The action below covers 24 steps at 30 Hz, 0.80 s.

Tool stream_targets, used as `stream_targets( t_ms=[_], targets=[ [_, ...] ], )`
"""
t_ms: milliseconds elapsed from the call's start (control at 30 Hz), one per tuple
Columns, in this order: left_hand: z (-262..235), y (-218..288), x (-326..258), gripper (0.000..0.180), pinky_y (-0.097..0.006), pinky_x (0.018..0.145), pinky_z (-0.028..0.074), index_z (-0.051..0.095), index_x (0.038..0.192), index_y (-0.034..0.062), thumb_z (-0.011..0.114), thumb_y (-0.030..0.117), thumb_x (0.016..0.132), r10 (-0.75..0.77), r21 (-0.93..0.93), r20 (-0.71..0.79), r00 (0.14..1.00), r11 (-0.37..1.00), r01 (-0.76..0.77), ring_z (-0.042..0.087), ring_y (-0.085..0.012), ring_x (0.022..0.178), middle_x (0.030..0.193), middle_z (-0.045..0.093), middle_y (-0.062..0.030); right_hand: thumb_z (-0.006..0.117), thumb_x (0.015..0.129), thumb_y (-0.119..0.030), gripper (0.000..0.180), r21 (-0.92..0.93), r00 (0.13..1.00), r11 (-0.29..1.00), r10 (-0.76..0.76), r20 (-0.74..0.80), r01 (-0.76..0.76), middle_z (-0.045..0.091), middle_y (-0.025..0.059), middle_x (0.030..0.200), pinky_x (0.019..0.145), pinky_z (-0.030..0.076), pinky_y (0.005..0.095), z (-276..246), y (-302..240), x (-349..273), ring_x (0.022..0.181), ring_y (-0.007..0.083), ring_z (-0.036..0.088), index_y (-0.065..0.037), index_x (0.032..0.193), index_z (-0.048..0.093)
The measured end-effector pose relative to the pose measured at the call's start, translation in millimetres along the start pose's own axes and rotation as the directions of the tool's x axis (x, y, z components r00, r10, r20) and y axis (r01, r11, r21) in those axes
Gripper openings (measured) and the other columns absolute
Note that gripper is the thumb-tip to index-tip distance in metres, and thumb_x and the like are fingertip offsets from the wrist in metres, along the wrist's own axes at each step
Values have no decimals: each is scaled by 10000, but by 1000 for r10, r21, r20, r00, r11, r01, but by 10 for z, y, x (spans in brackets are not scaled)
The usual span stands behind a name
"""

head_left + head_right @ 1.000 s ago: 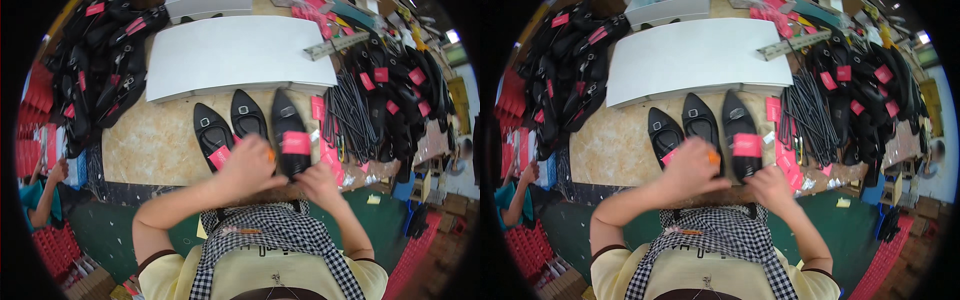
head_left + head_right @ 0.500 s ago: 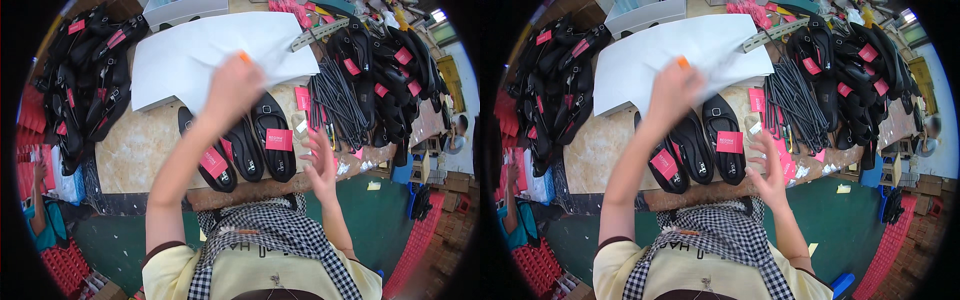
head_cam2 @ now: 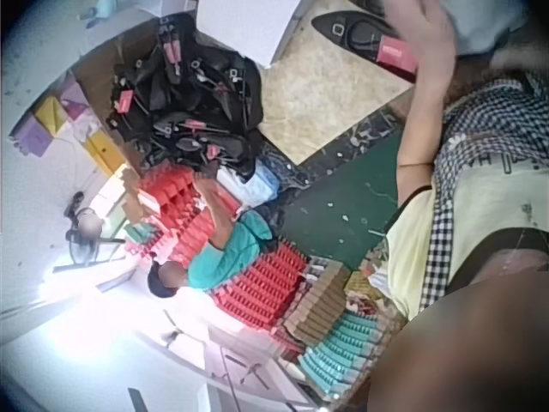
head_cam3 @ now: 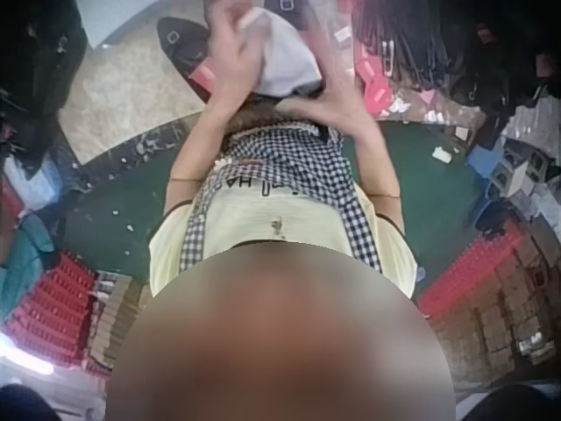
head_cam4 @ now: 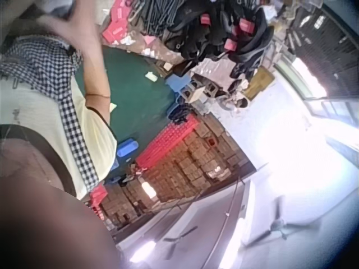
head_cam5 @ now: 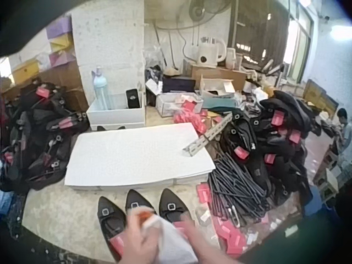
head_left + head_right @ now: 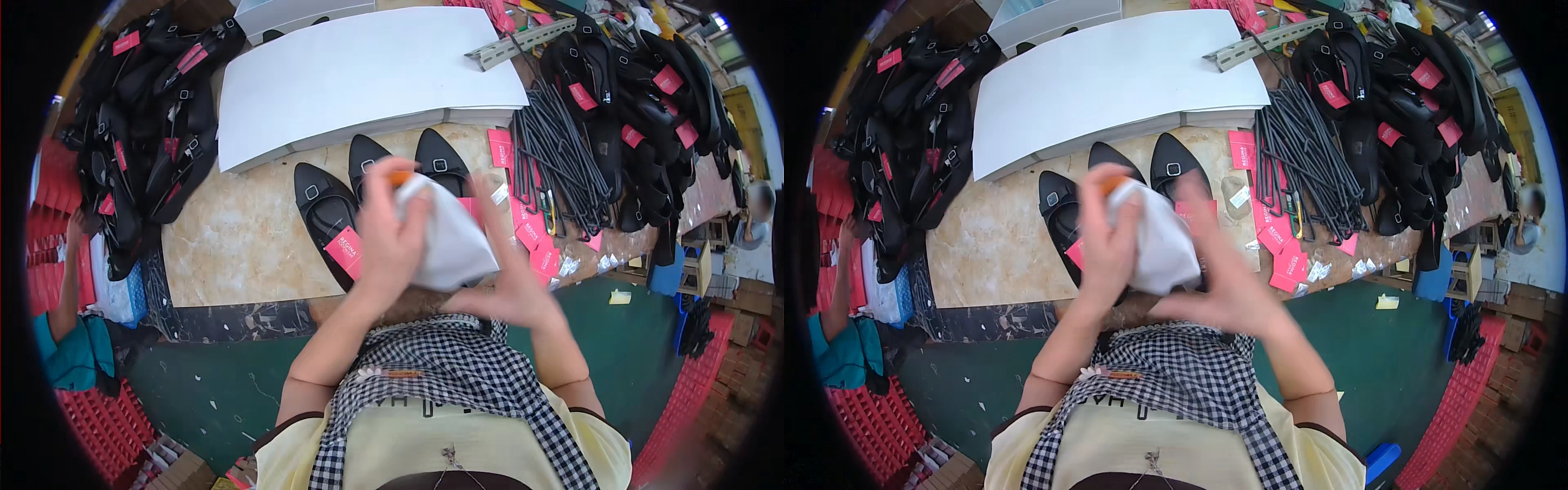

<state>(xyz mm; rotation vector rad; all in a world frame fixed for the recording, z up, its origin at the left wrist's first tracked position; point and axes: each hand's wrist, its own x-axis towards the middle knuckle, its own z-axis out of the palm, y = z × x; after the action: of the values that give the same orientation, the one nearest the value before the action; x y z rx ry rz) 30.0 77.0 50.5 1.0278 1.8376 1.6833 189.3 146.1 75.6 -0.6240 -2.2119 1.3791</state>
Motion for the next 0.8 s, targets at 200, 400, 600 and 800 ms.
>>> stream_targets(
  t_ms=[200,400,600,800],
  targets=[
    [332,-492,-38,600,-414,1097,340,439,1382,-40,445,415,992,-55,217,428,902,975,-43,473,-327,1284,1327,533,-227,580,843,20,354,296,919,921,324,-223,-253,699,65,1070,815,547,303,-189,547,315,930,186,688,19,1195,616],
    [478,-347,-694,796,-468,1070,355,603,1099,-139,573,609,828,79,515,657,750,680,-523,502,-382,1221,1235,563,-281,644,657,-14,348,-648,992,753,-115,45,116,475,114,822,725,459,408,111,996,234,823,310,523,-55,994,722],
    [482,-356,-683,859,-426,1095,333,586,1156,-150,564,641,824,-52,578,726,685,586,-568,537,-389,1186,1211,577,-309,704,723,-102,440,-624,990,768,-120,78,142,553,142,933,763,492,394,332,982,603,893,304,585,-4,1148,650],
    [555,-265,-544,870,-428,1099,331,580,1135,-174,560,639,829,15,545,739,673,574,-611,530,-391,1201,1216,559,-342,762,754,-223,552,-532,991,838,77,-107,-122,577,157,952,751,498,421,95,1266,888,836,338,609,-8,1235,596]
  ],
)
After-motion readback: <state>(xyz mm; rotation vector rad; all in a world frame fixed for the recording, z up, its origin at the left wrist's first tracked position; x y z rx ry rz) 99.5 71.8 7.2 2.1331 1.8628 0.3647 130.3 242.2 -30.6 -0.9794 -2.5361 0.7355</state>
